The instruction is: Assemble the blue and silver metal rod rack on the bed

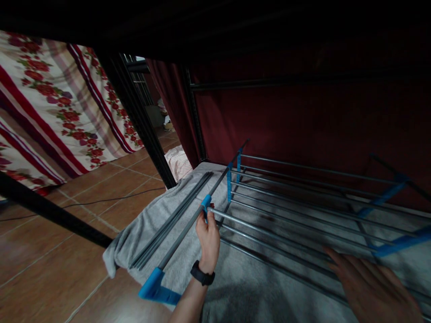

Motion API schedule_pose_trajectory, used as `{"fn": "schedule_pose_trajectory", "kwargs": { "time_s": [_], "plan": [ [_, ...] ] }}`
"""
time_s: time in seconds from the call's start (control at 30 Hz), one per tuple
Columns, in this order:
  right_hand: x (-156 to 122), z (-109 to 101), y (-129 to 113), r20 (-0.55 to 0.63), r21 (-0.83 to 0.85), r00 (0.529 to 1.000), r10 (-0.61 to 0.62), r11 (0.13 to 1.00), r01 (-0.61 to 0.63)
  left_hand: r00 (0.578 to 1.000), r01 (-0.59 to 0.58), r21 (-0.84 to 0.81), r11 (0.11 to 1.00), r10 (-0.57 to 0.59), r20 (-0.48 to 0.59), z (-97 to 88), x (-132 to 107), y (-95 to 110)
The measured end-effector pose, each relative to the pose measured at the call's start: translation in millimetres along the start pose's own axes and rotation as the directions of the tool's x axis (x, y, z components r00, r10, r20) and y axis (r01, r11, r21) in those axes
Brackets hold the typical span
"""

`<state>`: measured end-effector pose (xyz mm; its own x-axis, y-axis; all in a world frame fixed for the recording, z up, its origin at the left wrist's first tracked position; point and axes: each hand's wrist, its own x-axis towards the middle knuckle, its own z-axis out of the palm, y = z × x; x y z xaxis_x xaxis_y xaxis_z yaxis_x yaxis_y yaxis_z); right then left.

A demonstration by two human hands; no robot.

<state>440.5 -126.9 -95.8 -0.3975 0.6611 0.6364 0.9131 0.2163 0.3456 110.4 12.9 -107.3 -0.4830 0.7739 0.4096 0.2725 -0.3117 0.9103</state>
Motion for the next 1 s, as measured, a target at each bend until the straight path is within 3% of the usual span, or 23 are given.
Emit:
{"fn": "schedule_pose_trajectory", "kwargs": {
  "time_s": [0.8,1.0],
  "plan": [
    [9,-2,0,-0.003,0.071,1.000,-0.007,0.997,0.007,1.000,0.014,0.008,1.000,-0.013,-0.021,-0.8,2,2],
    [16,-11,-16,0.127,0.117,0.976,0.178,0.974,-0.193,1.000,-0.009,0.045,0.999,0.009,0.003,-5.9,4,6]
  ]
}}
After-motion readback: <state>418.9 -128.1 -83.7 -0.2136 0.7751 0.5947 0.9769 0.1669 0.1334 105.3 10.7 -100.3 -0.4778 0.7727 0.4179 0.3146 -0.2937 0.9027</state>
